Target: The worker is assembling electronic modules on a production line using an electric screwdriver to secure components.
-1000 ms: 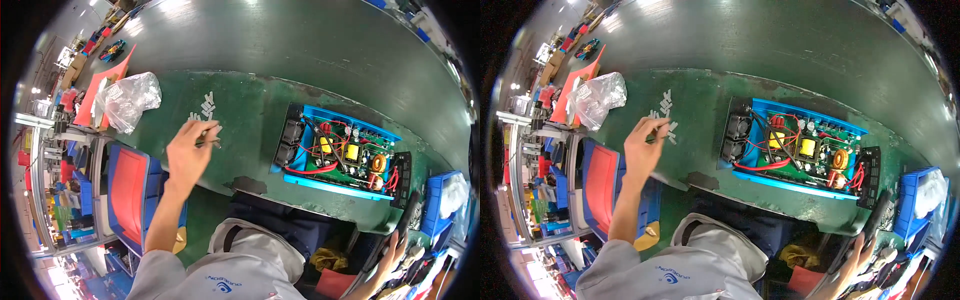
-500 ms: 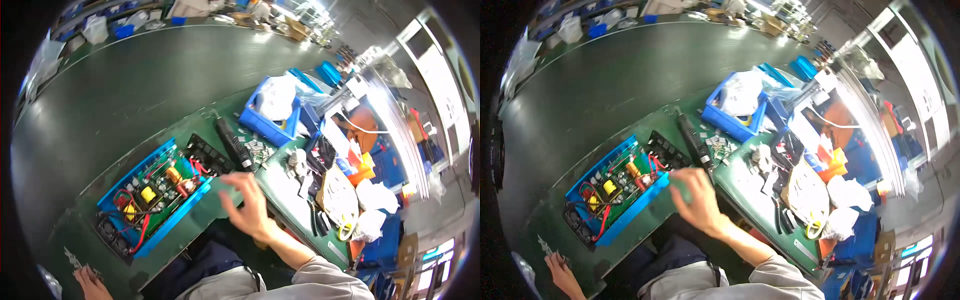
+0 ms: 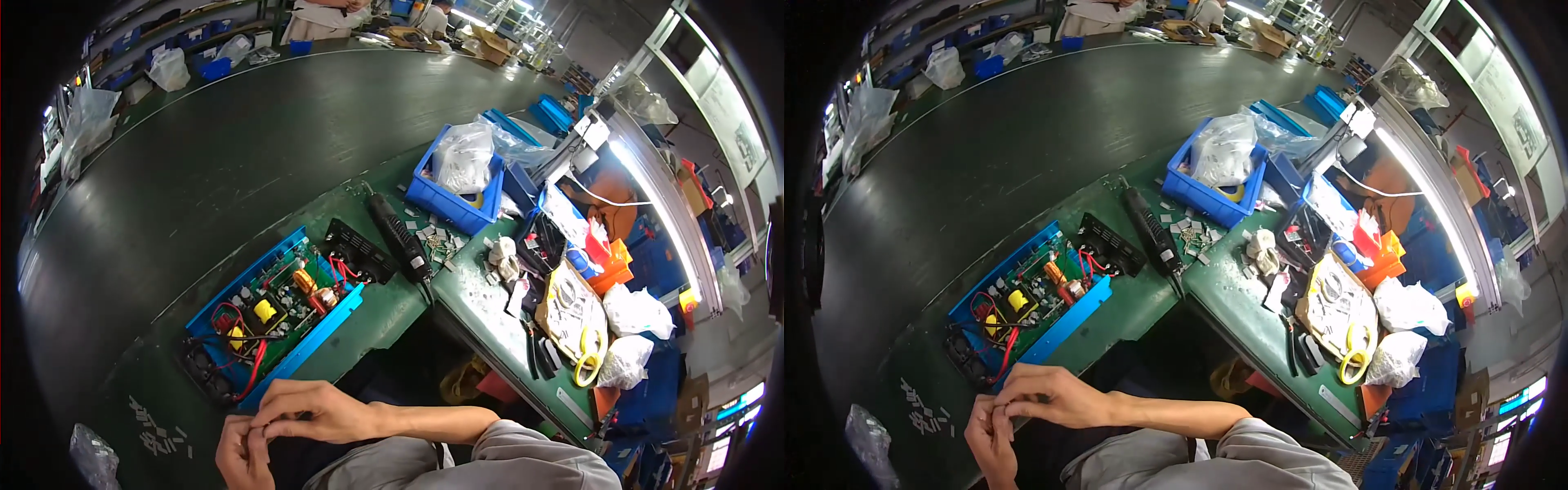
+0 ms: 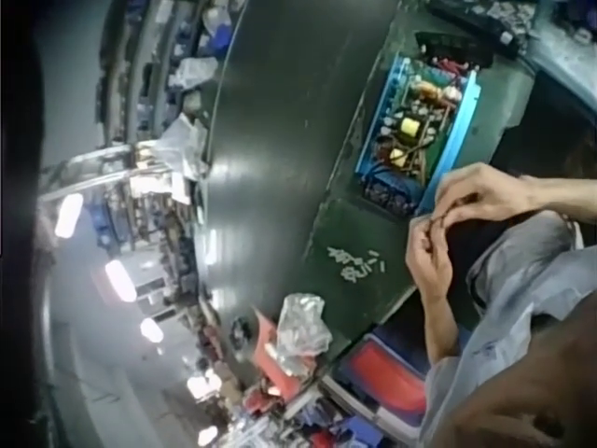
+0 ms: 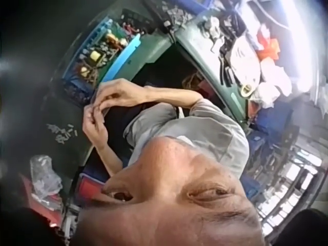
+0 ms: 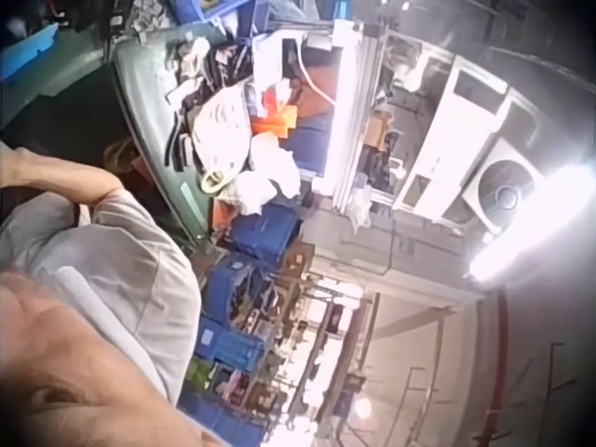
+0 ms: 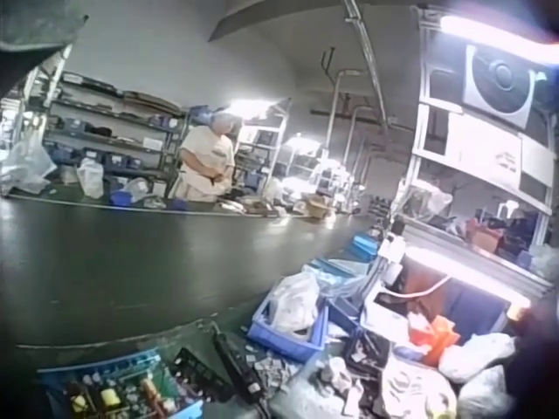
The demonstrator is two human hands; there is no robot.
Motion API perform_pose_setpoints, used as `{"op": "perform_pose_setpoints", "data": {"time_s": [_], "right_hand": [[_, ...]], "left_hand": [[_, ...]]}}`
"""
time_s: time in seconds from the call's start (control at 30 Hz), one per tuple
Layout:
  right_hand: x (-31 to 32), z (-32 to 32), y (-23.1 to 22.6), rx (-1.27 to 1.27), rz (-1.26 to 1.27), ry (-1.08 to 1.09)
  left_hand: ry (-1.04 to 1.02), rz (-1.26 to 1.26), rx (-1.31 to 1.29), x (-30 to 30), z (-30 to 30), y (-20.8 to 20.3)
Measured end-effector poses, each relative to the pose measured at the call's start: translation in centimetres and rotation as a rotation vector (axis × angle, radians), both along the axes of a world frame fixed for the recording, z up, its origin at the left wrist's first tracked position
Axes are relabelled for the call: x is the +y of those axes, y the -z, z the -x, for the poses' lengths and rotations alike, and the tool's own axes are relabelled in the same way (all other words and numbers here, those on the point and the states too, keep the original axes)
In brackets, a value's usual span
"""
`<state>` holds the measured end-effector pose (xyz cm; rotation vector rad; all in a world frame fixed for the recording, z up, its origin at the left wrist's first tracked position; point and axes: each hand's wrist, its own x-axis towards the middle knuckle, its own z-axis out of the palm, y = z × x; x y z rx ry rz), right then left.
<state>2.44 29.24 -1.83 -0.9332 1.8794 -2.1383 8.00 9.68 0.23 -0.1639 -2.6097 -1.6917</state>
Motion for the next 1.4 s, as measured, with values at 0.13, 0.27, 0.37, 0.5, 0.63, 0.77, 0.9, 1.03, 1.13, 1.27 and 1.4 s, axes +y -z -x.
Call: {"op": "perform_pose_setpoints", "data": {"time_s": [0.13,0.27,0.37,0.5,0.63,0.77,0.9,1.03,1.13,1.27,1.4], "right_hand": [[1.4,-0.9,0.5,-0.030,-0.117,0.113],[3.7,-1.3,1.5,-0.201,-0.262,0.309],[3.2,-1.3,2.0,-0.202,-0.274,0.304],[4.0,-1.0,1.3,-0.193,-0.361,0.337],[3.9,-0.9,1.8,-0.249,-0.286,0.324],[3.4,-0.8,1.7,-0.251,-0.278,0.318],[3.2,-0.6,1.9,-0.263,-0.277,0.332],[3.5,-0.8,2.5,-0.264,-0.258,0.322],[4.7,-0.3,3.1,-0.168,-0.318,0.450],[10.7,3.3,3.5,0.277,-0.669,1.062],[17.8,6.4,4.4,0.434,-1.094,1.278]], "left_hand": [[-0.027,-0.194,-0.048,0.0,-0.2,2.0],[-0.195,-0.102,0.128,1.3,2.4,1.9],[-0.169,-0.302,-0.115,-0.6,1.3,1.4],[-0.131,-0.486,-0.158,1.3,2.7,0.8],[-0.128,-0.625,-0.179,1.7,2.9,0.6],[-0.116,-0.621,-0.162,1.8,2.6,0.8],[-0.124,-0.504,-0.148,2.1,2.7,1.0],[-0.123,-0.381,-0.111,2.1,2.9,1.5],[-0.128,-0.242,0.032,1.8,3.3,1.7],[-0.171,0.007,0.295,0.5,3.9,2.2],[-0.118,0.191,0.452,0.1,4.7,3.0]]}}
